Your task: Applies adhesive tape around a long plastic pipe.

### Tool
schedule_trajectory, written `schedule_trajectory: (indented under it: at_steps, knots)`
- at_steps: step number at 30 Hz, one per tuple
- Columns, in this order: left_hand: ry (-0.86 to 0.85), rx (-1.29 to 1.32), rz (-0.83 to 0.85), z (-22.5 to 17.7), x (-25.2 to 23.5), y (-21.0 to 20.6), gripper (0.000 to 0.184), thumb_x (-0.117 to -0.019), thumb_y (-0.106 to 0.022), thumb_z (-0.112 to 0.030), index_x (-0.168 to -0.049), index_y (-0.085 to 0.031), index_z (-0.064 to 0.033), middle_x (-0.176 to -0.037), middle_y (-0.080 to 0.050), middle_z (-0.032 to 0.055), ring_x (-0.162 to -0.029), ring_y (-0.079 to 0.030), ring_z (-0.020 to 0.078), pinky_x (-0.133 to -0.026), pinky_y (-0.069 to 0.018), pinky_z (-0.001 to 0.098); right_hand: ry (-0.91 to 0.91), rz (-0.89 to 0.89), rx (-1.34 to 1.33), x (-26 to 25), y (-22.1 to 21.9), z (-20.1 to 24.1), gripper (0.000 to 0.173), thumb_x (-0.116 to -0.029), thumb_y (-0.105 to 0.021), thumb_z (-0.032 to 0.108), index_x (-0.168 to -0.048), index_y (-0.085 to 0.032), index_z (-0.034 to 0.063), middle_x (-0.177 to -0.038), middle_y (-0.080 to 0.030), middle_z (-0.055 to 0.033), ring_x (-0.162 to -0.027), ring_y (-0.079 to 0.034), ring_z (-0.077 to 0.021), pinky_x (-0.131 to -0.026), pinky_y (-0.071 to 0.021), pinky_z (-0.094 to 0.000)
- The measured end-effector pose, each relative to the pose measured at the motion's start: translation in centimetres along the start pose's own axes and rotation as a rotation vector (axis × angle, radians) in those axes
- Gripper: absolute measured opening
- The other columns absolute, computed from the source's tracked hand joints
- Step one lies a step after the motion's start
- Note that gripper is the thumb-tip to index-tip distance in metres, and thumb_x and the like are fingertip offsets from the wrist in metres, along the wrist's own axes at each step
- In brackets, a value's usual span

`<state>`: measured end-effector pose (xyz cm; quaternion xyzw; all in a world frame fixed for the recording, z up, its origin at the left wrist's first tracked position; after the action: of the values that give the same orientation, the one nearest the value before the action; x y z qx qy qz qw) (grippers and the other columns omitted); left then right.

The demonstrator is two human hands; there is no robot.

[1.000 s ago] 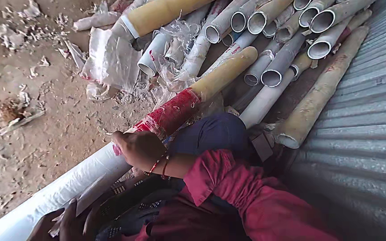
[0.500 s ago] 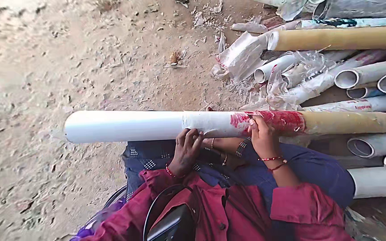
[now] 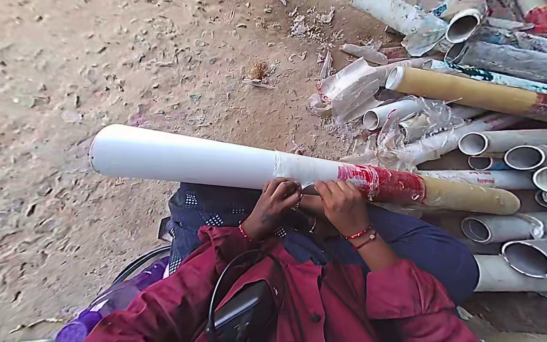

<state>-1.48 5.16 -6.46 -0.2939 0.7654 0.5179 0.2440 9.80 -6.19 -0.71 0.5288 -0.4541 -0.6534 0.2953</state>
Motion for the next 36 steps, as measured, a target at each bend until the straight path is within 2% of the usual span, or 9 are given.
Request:
schedule_trajectory:
  at_steps: [2,5,9,18,25,27,30,31,36]
  knots:
    - [0.01,0.014,-0.002,0.0,-0.1,0.0,0.014,-0.094,-0.062,-0.003,-0.096,-0.071,-0.014,-0.098,-0.069,0.0085,-0.101,-0.064,0.0264,-0.089,-0.0476,0.0354,0.048,0.028,0.016,-0.7,0.0,0.5,0.019,-0.0864,-0.061,-0.002,-0.095,-0.078,0.0024,-0.067,-0.067,-0.0133,-0.057,-0.064,-0.031,-0.052,-0.0477,-0.0396]
    - [0.006,0.033,-0.015,0.1,-0.1,0.1,0.013,-0.0945,-0.062,-0.004,-0.095,-0.07,-0.0141,-0.097,-0.069,0.0085,-0.1,-0.064,0.0258,-0.089,-0.0471,0.0349,0.099,0.06,0.072,-1.6,0.0,1.0,0.013,-0.0884,-0.061,0.001,-0.088,-0.074,0.001,-0.063,-0.063,-0.0135,-0.055,-0.062,-0.0305,-0.05,-0.0445,-0.0392]
    - [-0.002,0.054,-0.033,0.1,-0.1,0.0,0.014,-0.0948,-0.061,-0.004,-0.094,-0.07,-0.0139,-0.095,-0.069,0.0082,-0.099,-0.064,0.0255,-0.089,-0.047,0.0347,0.13,0.146,0.141,-1.9,0.6,1.0,0.009,-0.0853,-0.063,-0.005,-0.086,-0.072,-0.002,-0.062,-0.062,-0.0158,-0.056,-0.064,-0.0326,-0.051,-0.0466,-0.0405]
    - [-0.023,0.081,-0.01,-0.1,-0.3,0.3,0.017,-0.0936,-0.059,0.001,-0.091,-0.068,-0.0129,-0.095,-0.07,0.0081,-0.1,-0.065,0.0256,-0.089,-0.0476,0.0348,0.181,0.197,0.226,-0.5,1.2,-0.2,0.014,-0.0847,-0.062,-0.008,-0.092,-0.074,-0.0039,-0.062,-0.063,-0.0165,-0.055,-0.065,-0.0331,-0.051,-0.0474,-0.0411]
    - [-0.025,0.061,-0.013,-0.2,-0.3,0.4,0.017,-0.0938,-0.058,0.001,-0.092,-0.067,-0.0142,-0.096,-0.07,0.0075,-0.099,-0.065,0.0252,-0.089,-0.0486,0.035,0.07,0.293,0.219,0.9,2.0,-3.1,0.017,-0.0793,-0.065,-0.013,-0.093,-0.073,-0.0066,-0.066,-0.065,-0.0209,-0.059,-0.068,-0.038,-0.053,-0.0514,-0.0466]
    - [-0.028,0.065,-0.024,-0.2,-0.3,0.3,0.018,-0.0935,-0.058,0.001,-0.091,-0.066,-0.0143,-0.096,-0.069,0.0073,-0.1,-0.064,0.0254,-0.089,-0.048,0.0352,0.032,0.277,0.122,0.9,2.4,-3.8,0.013,-0.0853,-0.061,-0.007,-0.091,-0.072,-0.0052,-0.067,-0.067,-0.0204,-0.06,-0.069,-0.0383,-0.053,-0.0521,-0.0481]
    - [-0.024,0.086,-0.022,-0.2,-0.2,0.2,0.017,-0.0941,-0.058,0.001,-0.091,-0.067,-0.0134,-0.097,-0.07,0.008,-0.101,-0.064,0.0255,-0.09,-0.0474,0.0355,0.039,0.113,0.013,0.1,2.1,-2.7,0.025,-0.0968,-0.051,0.008,-0.09,-0.074,0.0003,-0.068,-0.068,-0.0151,-0.058,-0.068,-0.0327,-0.052,-0.0502,-0.043]
    - [-0.019,0.086,-0.017,-0.3,-0.2,0.3,0.017,-0.0942,-0.058,0.0,-0.091,-0.067,-0.0133,-0.097,-0.07,0.008,-0.101,-0.065,0.0253,-0.09,-0.0476,0.0353,0.048,0.095,-0.012,-0.2,1.7,-1.9,0.026,-0.0976,-0.051,0.008,-0.09,-0.075,0.0006,-0.068,-0.069,-0.0148,-0.058,-0.067,-0.0322,-0.052,-0.05,-0.0424]
    - [-0.017,0.083,-0.008,-0.1,-0.4,0.5,0.015,-0.0952,-0.059,-0.001,-0.092,-0.068,-0.0138,-0.098,-0.07,0.0073,-0.101,-0.064,0.0249,-0.092,-0.0475,0.034,0.131,0.113,0.048,-1.6,0.0,0.4,0.012,-0.0862,-0.059,-0.001,-0.083,-0.07,-0.0011,-0.06,-0.062,-0.014,-0.052,-0.062,-0.0313,-0.048,-0.0442,-0.0404]
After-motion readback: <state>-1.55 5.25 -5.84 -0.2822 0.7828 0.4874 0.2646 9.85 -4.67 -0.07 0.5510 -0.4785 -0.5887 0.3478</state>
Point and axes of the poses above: each hand's wrist, its own x-axis away from the middle knuckle, its own y-axis out of the back of the hand, z = x × y, the point moved 4 cm from there along -x, towards the middle knuckle
